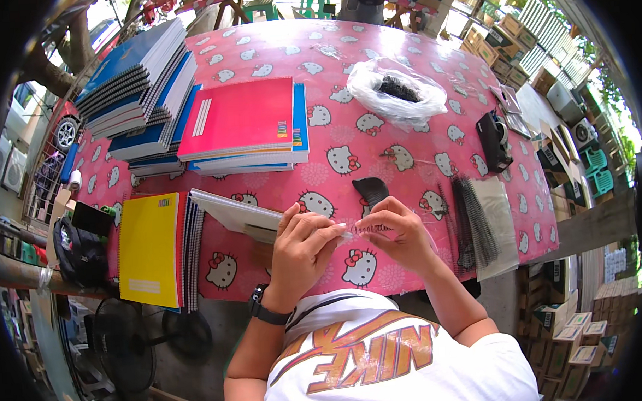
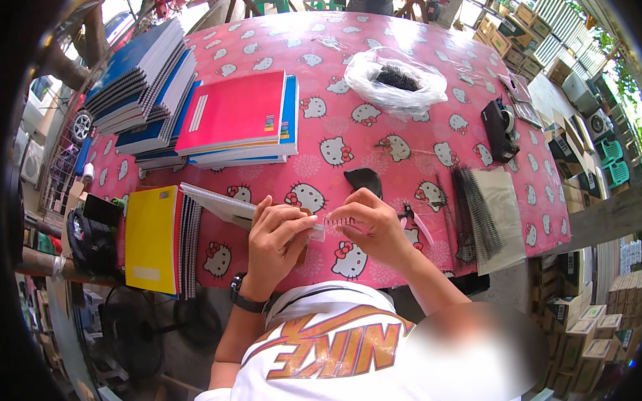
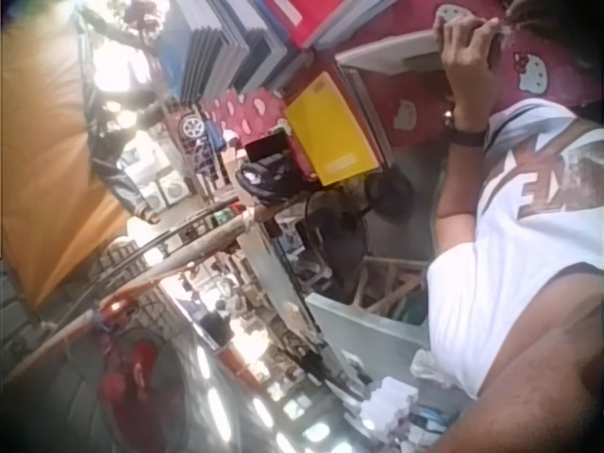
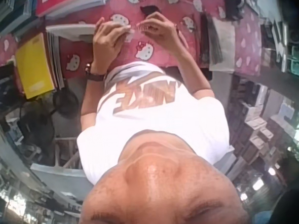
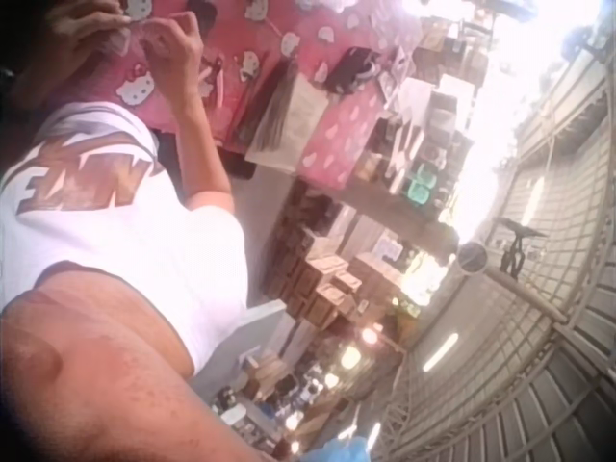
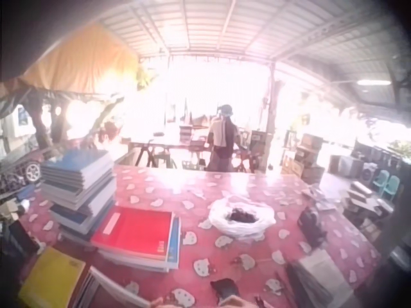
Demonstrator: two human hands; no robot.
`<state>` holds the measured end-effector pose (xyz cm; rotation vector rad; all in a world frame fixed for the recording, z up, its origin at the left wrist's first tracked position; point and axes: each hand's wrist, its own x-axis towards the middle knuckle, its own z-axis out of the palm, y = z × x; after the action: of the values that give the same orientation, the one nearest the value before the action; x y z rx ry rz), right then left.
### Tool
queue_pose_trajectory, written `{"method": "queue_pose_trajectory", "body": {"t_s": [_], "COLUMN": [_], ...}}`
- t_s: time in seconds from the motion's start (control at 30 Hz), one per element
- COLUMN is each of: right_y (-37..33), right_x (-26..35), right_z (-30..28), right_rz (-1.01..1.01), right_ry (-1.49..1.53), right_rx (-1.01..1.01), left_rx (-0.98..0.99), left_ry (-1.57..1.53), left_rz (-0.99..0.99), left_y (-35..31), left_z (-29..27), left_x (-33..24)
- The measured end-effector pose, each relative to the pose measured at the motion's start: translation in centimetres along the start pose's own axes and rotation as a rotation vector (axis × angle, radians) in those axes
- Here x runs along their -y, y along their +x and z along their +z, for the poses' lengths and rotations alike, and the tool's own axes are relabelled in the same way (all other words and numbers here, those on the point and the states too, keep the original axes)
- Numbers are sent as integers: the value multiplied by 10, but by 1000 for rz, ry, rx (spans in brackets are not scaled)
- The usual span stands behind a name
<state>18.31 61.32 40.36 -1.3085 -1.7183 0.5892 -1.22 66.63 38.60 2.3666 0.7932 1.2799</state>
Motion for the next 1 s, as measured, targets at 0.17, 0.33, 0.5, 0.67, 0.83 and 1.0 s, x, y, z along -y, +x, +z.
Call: {"method": "queue_pose_trajectory", "body": {"t_s": [0.17,0.33,0.5,0.67,0.83,1.0], "right_y": [2,1,0,0,1,4], "right_x": [-4,-6,-7,-6,0,2], "right_z": [8,10,16,13,7,5], "right_rz": [-173,-243,-120,-137,-233,-214], "right_ry": [-139,-172,-57,-76,-106,-41], "right_rx": [-87,-69,-96,-58,19,68], "left_rx": [-13,-11,-2,-12,-51,-52], "left_ry": [-15,-4,3,23,55,64], "left_rz": [-8,-15,-5,8,10,58], "left_y": [1,2,0,-3,-12,-22], "left_z": [2,1,1,2,6,5], "left_x": [-2,-1,-2,-1,0,2]}}
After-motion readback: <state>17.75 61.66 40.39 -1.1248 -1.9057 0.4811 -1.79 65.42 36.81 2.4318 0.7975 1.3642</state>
